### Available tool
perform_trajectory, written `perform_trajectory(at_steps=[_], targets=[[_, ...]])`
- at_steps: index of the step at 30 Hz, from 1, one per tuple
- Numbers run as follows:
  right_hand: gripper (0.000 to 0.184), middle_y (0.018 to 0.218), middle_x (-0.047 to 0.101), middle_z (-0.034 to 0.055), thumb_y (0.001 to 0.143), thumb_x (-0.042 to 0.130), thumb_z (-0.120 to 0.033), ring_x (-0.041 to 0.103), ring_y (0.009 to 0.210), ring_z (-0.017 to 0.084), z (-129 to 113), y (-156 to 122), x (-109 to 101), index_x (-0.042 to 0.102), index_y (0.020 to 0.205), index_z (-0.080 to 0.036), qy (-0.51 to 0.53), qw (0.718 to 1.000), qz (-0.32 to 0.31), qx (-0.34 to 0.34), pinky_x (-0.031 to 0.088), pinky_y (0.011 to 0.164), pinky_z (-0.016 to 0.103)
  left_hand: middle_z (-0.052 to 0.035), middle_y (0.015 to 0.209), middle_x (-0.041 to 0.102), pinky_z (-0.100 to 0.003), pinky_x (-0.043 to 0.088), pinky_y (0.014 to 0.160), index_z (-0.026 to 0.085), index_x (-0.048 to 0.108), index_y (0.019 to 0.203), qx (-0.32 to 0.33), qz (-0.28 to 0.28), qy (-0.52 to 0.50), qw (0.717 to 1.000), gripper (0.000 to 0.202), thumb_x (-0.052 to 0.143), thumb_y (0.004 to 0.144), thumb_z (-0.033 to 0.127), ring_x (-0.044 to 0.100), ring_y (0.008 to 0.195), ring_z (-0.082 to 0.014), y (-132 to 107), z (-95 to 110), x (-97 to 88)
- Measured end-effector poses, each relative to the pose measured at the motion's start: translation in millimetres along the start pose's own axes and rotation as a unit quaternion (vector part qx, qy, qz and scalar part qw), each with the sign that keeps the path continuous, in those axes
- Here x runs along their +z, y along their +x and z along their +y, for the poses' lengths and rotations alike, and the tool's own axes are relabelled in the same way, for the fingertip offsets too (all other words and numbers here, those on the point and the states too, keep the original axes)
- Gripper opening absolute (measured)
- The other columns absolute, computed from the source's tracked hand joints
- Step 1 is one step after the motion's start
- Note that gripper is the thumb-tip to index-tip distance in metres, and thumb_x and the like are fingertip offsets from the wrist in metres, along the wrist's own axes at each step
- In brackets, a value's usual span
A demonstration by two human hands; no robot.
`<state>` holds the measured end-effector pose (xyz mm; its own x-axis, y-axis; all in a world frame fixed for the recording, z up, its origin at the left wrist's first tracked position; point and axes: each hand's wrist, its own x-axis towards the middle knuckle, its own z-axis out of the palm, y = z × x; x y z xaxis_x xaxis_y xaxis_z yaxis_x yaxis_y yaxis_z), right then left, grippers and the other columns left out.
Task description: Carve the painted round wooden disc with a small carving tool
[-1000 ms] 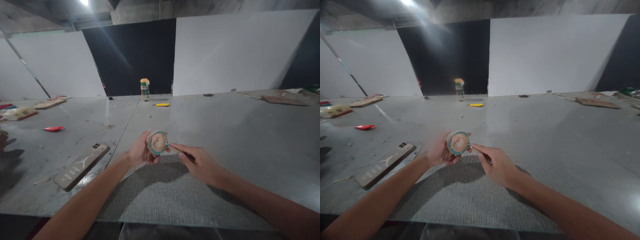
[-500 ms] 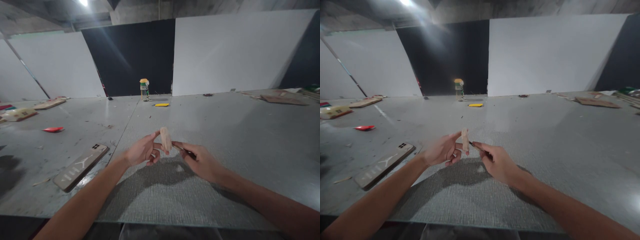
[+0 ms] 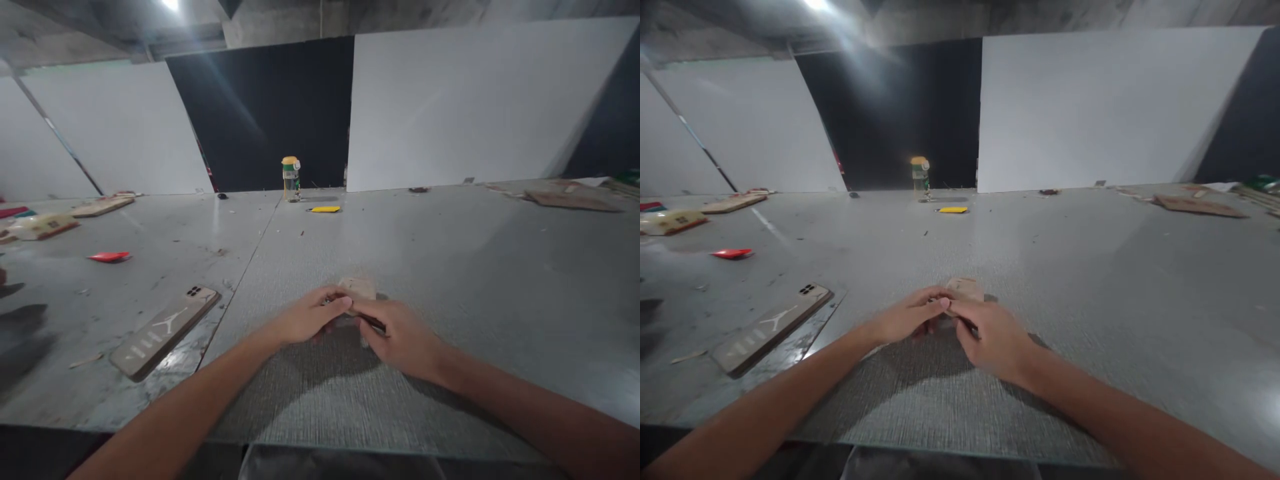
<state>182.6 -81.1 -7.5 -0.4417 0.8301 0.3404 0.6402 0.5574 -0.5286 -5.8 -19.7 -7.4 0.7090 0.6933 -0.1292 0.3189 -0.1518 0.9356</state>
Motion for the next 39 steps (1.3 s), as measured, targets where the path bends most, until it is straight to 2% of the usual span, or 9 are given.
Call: perform_trajectory(at_steps=[4, 8, 11, 16, 24, 29, 32, 36, 39], targets=[[0.039, 0.108, 0.071, 0.009, 0.093, 0.043, -0.026, 0.068, 0.085, 0.021, 14.8, 3.0, -6.9, 0.06, 0.127, -0.024, -0.003, 0.999, 0.025, 0.028, 0.051, 0.07, 0.03, -0.0043, 0.08, 0.056, -0.021, 0.039, 0.045, 0.018, 0.056, 0.113, 0.003, 0.061, 0.012, 0.998, 0.055, 0.036, 0.088, 0.062, 0.052, 0.059, -0.0112, 3.5, -10.8, -7.4], [0.056, 0.119, 0.066, 0.0161, 0.088, 0.05, -0.047, 0.066, 0.097, 0.03, 41.7, 6.1, -15.0, 0.054, 0.133, -0.014, -0.058, 0.987, 0.073, 0.129, 0.053, 0.074, 0.037, -0.0086, 0.107, 0.054, -0.021, 0.04, 0.046, 0.023, 0.045, 0.12, 0.026, 0.092, -0.05, 0.994, 0.042, 0.033, 0.091, 0.051, 0.056, 0.067, -0.0121, 7.2, -21.1, -12.1], [0.074, 0.123, 0.063, 0.0162, 0.075, 0.062, -0.057, 0.064, 0.101, 0.034, 55.4, 5.8, -14.8, 0.051, 0.136, -0.016, -0.096, 0.982, 0.042, 0.159, 0.052, 0.077, 0.042, -0.0073, 0.109, 0.051, -0.022, 0.043, 0.053, 0.024, 0.038, 0.116, 0.067, 0.128, -0.068, 0.987, 0.028, 0.036, 0.089, 0.031, 0.056, 0.072, -0.0115, 10.2, -24.8, -11.7], [0.081, 0.132, 0.056, 0.0147, 0.066, 0.07, -0.059, 0.056, 0.113, 0.036, 53.9, 4.6, -5.4, 0.051, 0.135, -0.02, -0.112, 0.986, -0.007, 0.121, 0.046, 0.089, 0.047, -0.0077, 0.115, 0.047, -0.021, 0.043, 0.06, 0.022, 0.034, 0.113, 0.097, 0.189, -0.006, 0.977, 0.044, 0.047, 0.073, 0.009, 0.056, 0.082, -0.011, 14.8, -28.2, -8.4], [0.088, 0.126, 0.058, 0.0156, 0.068, 0.072, -0.052, 0.06, 0.106, 0.034, 34.4, 7.1, -4.0, 0.035, 0.142, -0.023, -0.023, 0.987, 0.037, 0.153, 0.048, 0.081, 0.044, -0.0092, 0.122, 0.053, -0.03, 0.048, 0.073, 0.024, 0.039, 0.125, 0.107, 0.181, 0.094, 0.973, 0.049, 0.058, 0.08, 0.023, 0.062, 0.072, -0.0102, 4.8, -16.5, -2.2], [0.089, 0.137, 0.045, 0.0166, 0.072, 0.072, -0.051, 0.062, 0.104, 0.03, 22.7, 3.0, -3.5, 0.025, 0.145, -0.03, 0.107, 0.978, 0.062, 0.17, 0.052, 0.08, 0.042, -0.0133, 0.131, 0.05, -0.035, 0.048, 0.085, 0.023, 0.034, 0.133, 0.152, 0.117, 0.083, 0.978, 0.055, 0.055, 0.083, 0.022, 0.063, 0.095, -0.0188, 0.1, -10.8, 3.0], [0.089, 0.138, 0.043, 0.0168, 0.071, 0.074, -0.048, 0.06, 0.108, 0.031, 19.5, 2.1, -1.4, 0.026, 0.143, -0.029, 0.136, 0.971, 0.102, 0.171, 0.052, 0.084, 0.043, -0.0139, 0.135, 0.046, -0.038, 0.047, 0.091, 0.023, 0.034, 0.133, 0.177, 0.106, 0.069, 0.976, 0.057, 0.057, 0.081, 0.021, 0.061, 0.102, -0.0207, -1.1, -10.3, 5.1], [0.085, 0.13, 0.05, 0.0145, 0.071, 0.076, -0.046, 0.06, 0.107, 0.029, 18.3, 5.2, 2.4, 0.03, 0.14, -0.028, 0.175, 0.965, 0.119, 0.158, 0.052, 0.085, 0.041, -0.0137, 0.135, 0.046, -0.04, 0.049, 0.086, 0.024, 0.037, 0.135, 0.17, 0.092, 0.098, 0.976, 0.064, 0.063, 0.076, 0.025, 0.058, 0.104, -0.0256, -3.8, -4.6, 11.0], [0.073, 0.128, 0.053, 0.0124, 0.076, 0.071, -0.047, 0.064, 0.093, 0.022, 20.5, 8.3, 4.3, 0.034, 0.136, -0.028, 0.232, 0.954, 0.11, 0.157, 0.054, 0.074, 0.032, -0.0133, 0.127, 0.053, -0.039, 0.05, 0.082, 0.024, 0.039, 0.136, 0.153, 0.08, 0.062, 0.983, 0.063, 0.06, 0.077, 0.021, 0.06, 0.099, -0.0256, -2.4, -1.7, 13.7]])
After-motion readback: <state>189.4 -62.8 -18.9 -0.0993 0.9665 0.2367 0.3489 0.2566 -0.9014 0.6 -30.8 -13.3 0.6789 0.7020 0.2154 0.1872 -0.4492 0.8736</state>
